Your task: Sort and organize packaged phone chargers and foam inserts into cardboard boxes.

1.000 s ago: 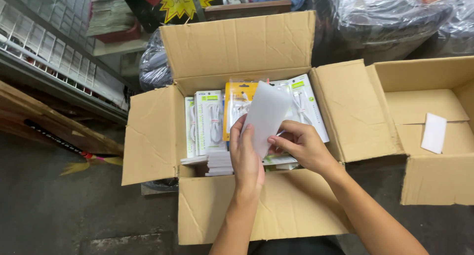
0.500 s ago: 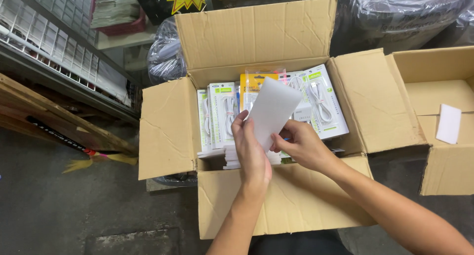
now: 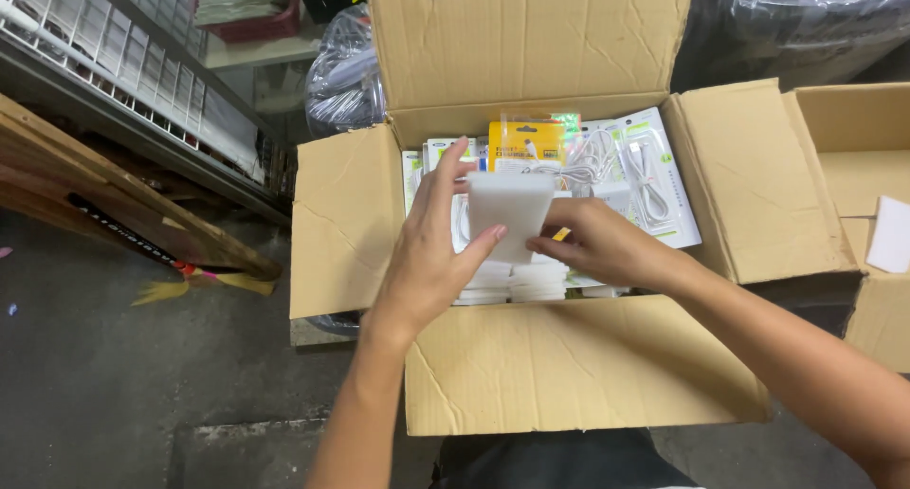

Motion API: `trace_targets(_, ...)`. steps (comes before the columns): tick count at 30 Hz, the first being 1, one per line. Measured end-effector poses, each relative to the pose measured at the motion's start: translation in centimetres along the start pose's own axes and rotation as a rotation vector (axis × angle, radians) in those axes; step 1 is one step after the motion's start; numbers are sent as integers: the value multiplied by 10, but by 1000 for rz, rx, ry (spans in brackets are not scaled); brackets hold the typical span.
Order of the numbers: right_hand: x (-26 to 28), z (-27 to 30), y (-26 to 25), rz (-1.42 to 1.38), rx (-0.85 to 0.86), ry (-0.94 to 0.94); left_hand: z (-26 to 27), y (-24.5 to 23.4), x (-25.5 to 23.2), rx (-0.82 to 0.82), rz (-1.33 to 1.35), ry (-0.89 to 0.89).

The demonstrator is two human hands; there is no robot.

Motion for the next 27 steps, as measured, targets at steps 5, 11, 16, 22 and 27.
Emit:
trace_targets(5,19,-7,34,-35,43,-114,-5,-22,-9,152,-88,52)
trace_targets(11,23,-16,73,-41,11,-115,-4,-36,2,289,-346,45)
trace_targets(16,23,-18,93,-30,-12,-172,9,-40,25,364,-515,0)
trace_targets(22,11,-26,103,-5,-90,-304,17,-35,34,439,-588,75)
trace_targets(27,25,-23,101,83,-124,-416,18,-30,32,452,-614,160)
Point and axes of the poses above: each hand's wrist, its own z-axis away from the middle knuckle, its own y-axis out of the palm, x = y × z, the point moved 9 cm from there along -z, towards the middle knuckle, and after that the axes turned 14 degrees about -x, right-handed, at the moved point
